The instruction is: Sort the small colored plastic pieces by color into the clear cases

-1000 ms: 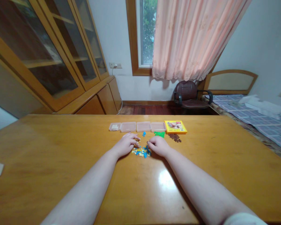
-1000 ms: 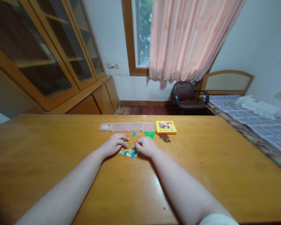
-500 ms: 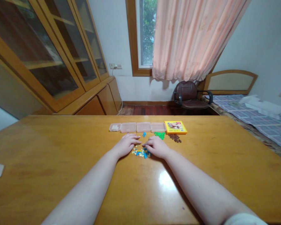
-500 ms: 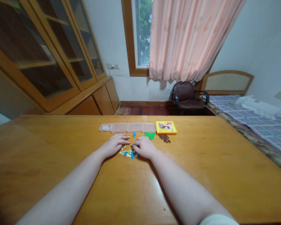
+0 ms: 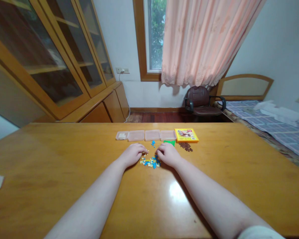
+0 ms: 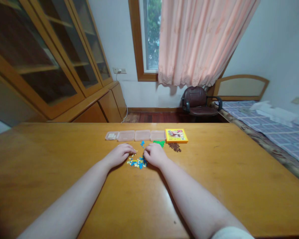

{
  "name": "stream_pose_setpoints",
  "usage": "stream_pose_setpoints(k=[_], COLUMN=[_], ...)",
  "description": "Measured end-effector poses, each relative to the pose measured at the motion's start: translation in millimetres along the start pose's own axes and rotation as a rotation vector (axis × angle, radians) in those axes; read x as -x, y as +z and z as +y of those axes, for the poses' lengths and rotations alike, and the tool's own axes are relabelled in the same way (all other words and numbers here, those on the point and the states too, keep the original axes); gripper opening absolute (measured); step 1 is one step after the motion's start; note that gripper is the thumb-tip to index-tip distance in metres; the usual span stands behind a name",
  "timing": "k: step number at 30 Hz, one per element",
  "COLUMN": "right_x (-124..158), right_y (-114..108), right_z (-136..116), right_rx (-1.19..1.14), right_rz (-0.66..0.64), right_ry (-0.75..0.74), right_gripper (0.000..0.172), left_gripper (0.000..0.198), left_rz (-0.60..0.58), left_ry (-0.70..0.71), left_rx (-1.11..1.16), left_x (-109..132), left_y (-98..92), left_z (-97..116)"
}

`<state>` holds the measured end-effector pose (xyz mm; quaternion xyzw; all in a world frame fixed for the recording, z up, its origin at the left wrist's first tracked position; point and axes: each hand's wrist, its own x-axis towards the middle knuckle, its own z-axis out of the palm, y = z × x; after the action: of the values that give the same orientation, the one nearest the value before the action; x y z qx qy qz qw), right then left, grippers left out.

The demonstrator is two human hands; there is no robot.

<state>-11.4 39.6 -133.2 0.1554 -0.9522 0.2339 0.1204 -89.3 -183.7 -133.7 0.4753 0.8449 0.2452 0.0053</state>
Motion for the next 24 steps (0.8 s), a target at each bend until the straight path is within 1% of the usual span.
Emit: stream_pose_setpoints(k=[3, 5, 10, 15, 20, 24], right_x=[0.7, 0.9, 0.6, -1.5, -2.0, -1.4], right_y=[-0.9, -0.5, 1.1, 0.2, -1.3, -1.1], right_z=[3.0, 4.8, 4.6, 2.9, 2.4, 0.9], right_rx=[-0.045, -0.081, -0.095, -0.047, -0.020, -0.007], right_rz=[-0.019, -0.035, -0.074, -0.078, -0.030, -0.061], right_ry=[-0.025, -0.016, 0.034, 0.101, 0.111, 0.076], right_gripper=[0.035, 0.039, 0.038, 0.040, 0.038, 0.037], left_gripper=[0.037, 0.036, 0.034, 0.041, 0.041, 0.044], left_rz=[0.027, 0.032, -0.002, -0.056, -0.107, -0.117], left_ry=[-0.009, -0.018, -0.002, 0.031, 0.051, 0.058], left_rx=[0.022, 0.036, 0.054, 0.035, -0.013, -0.038], left_x=[-0.3, 0.1, 1.0, 0.0, 0.5, 1.3], left_y=[-3.1, -4.5, -5.3, -1.5, 6.6, 8.7], left_z=[3.9, 5.6, 7.3, 8.8, 6.7, 6.4])
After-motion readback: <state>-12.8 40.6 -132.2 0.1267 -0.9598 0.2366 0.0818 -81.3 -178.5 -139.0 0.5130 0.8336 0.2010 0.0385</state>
